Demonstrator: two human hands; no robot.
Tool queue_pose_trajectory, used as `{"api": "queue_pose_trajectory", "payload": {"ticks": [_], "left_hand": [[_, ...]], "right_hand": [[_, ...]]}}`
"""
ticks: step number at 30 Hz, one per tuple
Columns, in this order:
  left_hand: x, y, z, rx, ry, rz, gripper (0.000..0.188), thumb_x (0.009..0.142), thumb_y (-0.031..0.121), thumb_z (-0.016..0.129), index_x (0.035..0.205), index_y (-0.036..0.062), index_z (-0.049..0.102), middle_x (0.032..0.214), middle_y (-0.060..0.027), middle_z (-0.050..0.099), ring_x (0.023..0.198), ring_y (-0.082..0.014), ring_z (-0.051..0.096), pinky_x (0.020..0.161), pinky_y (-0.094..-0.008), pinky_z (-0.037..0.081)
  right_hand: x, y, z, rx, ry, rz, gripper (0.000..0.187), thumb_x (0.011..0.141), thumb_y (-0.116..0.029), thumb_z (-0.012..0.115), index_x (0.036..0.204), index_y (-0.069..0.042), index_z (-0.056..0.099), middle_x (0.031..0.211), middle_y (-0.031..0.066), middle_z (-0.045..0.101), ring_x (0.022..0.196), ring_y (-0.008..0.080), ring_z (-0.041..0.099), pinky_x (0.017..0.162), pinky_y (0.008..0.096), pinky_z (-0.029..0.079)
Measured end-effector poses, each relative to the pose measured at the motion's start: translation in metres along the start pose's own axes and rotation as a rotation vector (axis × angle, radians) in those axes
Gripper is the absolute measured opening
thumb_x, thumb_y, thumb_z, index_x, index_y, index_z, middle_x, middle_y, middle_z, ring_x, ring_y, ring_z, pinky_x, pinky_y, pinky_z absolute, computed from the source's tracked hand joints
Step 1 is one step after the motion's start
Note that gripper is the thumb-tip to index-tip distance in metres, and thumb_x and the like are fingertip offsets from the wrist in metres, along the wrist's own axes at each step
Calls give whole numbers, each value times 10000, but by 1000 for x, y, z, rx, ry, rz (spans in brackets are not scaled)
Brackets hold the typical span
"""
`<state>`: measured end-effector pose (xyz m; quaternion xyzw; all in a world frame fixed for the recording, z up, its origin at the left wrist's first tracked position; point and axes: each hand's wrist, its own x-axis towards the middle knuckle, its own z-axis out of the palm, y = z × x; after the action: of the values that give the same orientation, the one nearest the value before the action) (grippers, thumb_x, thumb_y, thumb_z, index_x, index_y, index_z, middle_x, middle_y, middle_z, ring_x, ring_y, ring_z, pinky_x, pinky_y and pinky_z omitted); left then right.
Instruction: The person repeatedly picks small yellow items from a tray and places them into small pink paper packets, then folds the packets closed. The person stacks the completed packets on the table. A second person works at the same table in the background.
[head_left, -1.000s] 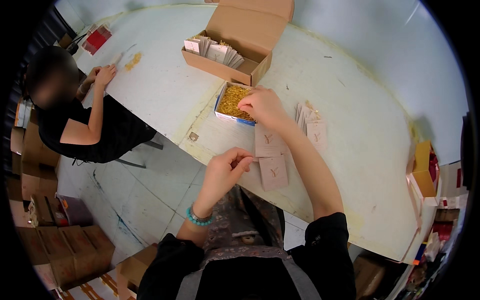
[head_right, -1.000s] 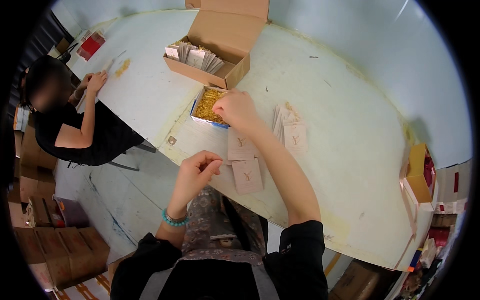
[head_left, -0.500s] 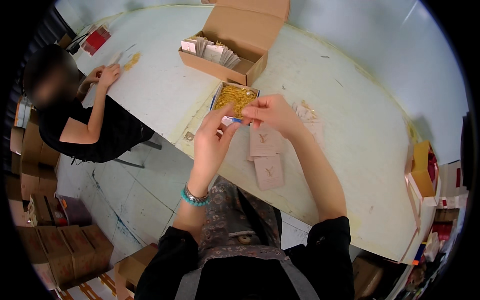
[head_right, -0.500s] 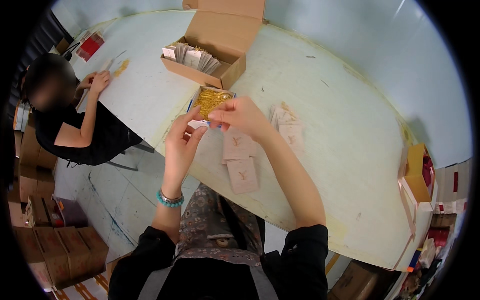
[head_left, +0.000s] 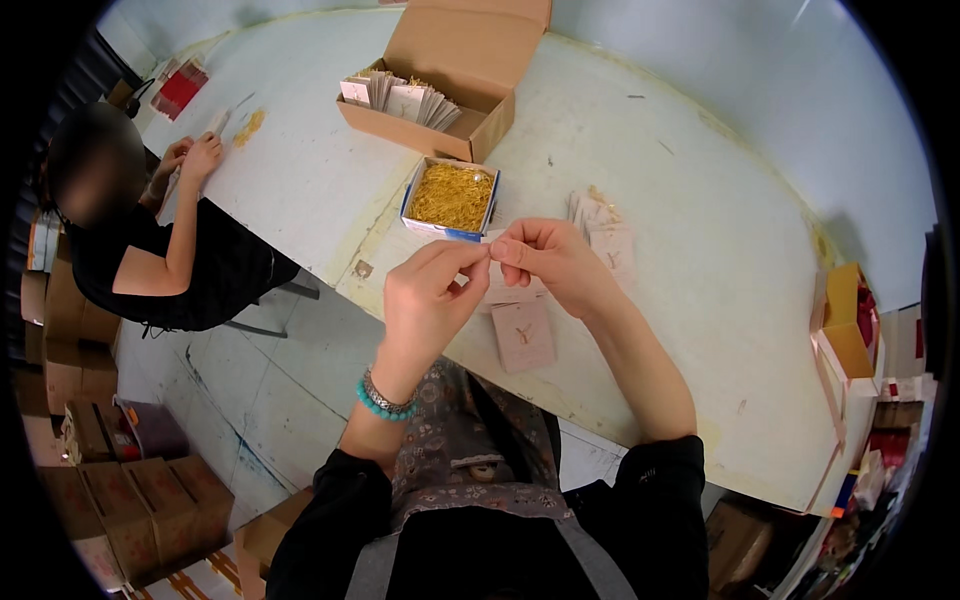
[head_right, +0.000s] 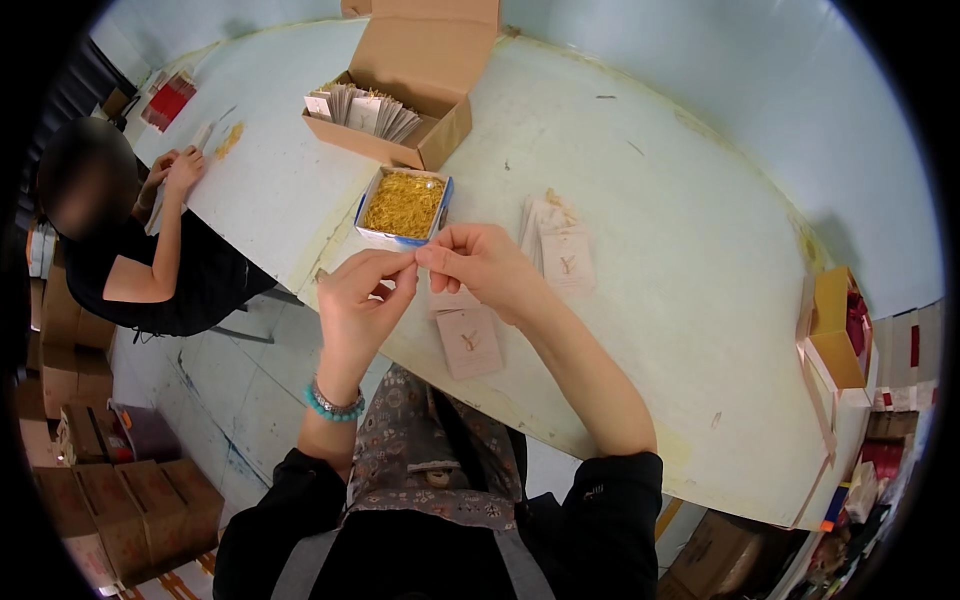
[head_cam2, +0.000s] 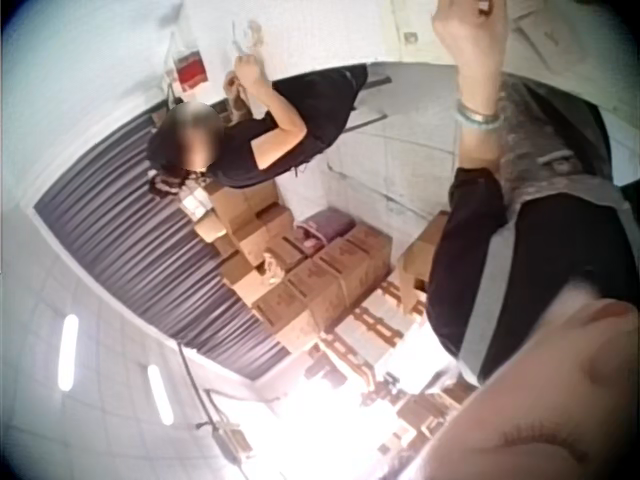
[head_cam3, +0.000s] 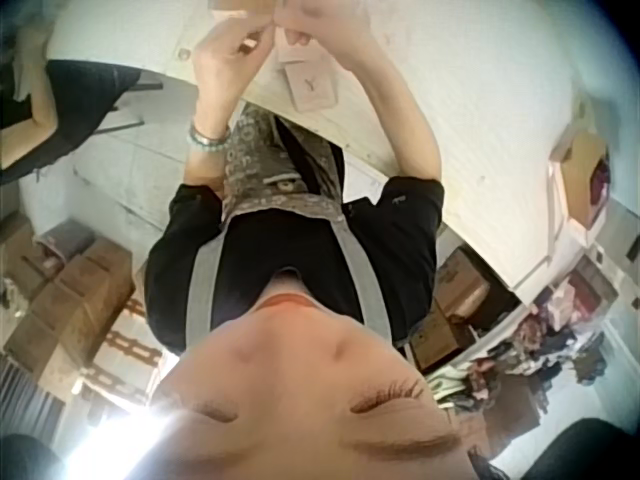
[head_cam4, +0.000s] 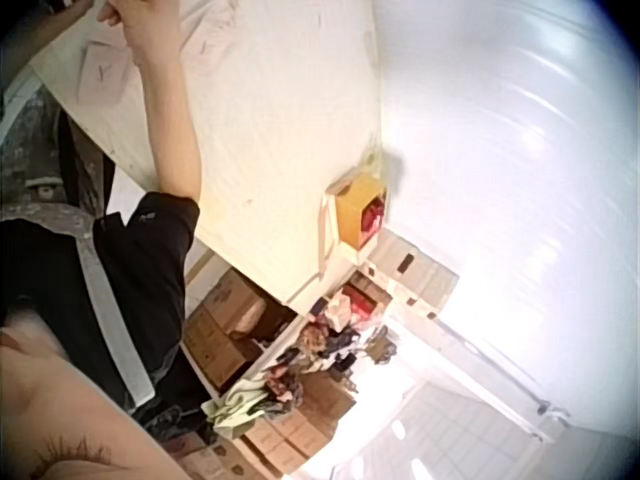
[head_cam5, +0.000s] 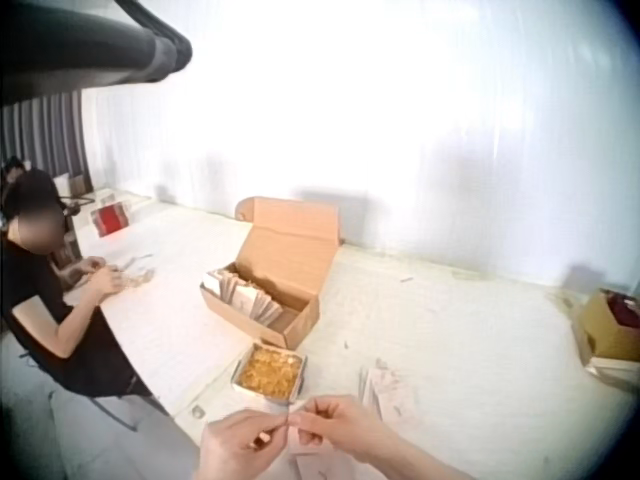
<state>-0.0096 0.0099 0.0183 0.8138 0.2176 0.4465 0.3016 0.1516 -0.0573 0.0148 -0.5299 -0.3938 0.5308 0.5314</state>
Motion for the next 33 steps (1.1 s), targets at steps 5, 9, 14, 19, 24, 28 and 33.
{"api": "queue_pose_trajectory", "payload": {"ticks": [5, 9, 14, 19, 24, 28, 33], "left_hand": [[-6, -4, 7, -191, -35, -200, 124, 757, -34, 676, 873, 10, 682, 807, -78, 663, 663, -132, 654, 524, -218, 522], [-7, -5, 9, -145, -26, -172, 123, 761, -37, 672, 879, -3, 678, 801, -89, 659, 663, -148, 660, 558, -230, 538], [-10, -6, 7, -139, -7, -167, 118, 762, -39, 678, 879, -21, 674, 796, -90, 662, 679, -149, 669, 592, -235, 550], [-15, -8, 8, -207, 46, -189, 101, 776, -34, 685, 876, -30, 673, 810, -97, 677, 697, -145, 673, 621, -237, 555], [-21, -11, 13, -190, 71, -181, 93, 784, -24, 688, 876, -25, 675, 810, -107, 681, 700, -149, 677, 623, -239, 552], [-21, -12, 14, -177, 65, -201, 93, 781, -16, 696, 871, -25, 675, 797, -107, 685, 686, -155, 678, 619, -242, 549], [-22, -13, 15, -122, 97, -182, 115, 778, 9, 712, 882, -27, 677, 790, -113, 686, 662, -152, 671, 599, -240, 533]], "right_hand": [[-2, 4, -4, 44, -19, 30, 195, 869, -223, 653, 823, -36, 621, 682, -4, 588, 620, 59, 516, 570, 198, 400], [-2, 9, -2, 14, 29, 4, 187, 868, -208, 646, 857, -21, 641, 700, 11, 606, 624, 63, 526, 571, 197, 413], [-5, 6, 5, 35, 62, 16, 198, 889, -205, 621, 875, -8, 640, 720, 25, 621, 652, 67, 533, 605, 206, 433], [-4, 8, 6, 102, 38, 12, 196, 899, -201, 606, 881, -8, 637, 730, 34, 630, 660, 73, 523, 624, 206, 432], [-4, 13, 8, 140, 39, -2, 191, 901, -210, 610, 860, -24, 627, 720, 20, 610, 653, 70, 513, 622, 208, 420], [-5, 14, 10, 140, 57, -40, 189, 901, -211, 611, 823, -39, 613, 706, 3, 591, 649, 64, 509, 617, 207, 410], [-5, 16, 14, 33, 123, -104, 173, 912, -193, 585, 847, -34, 604, 697, -9, 582, 635, 51, 499, 572, 207, 401]]}}
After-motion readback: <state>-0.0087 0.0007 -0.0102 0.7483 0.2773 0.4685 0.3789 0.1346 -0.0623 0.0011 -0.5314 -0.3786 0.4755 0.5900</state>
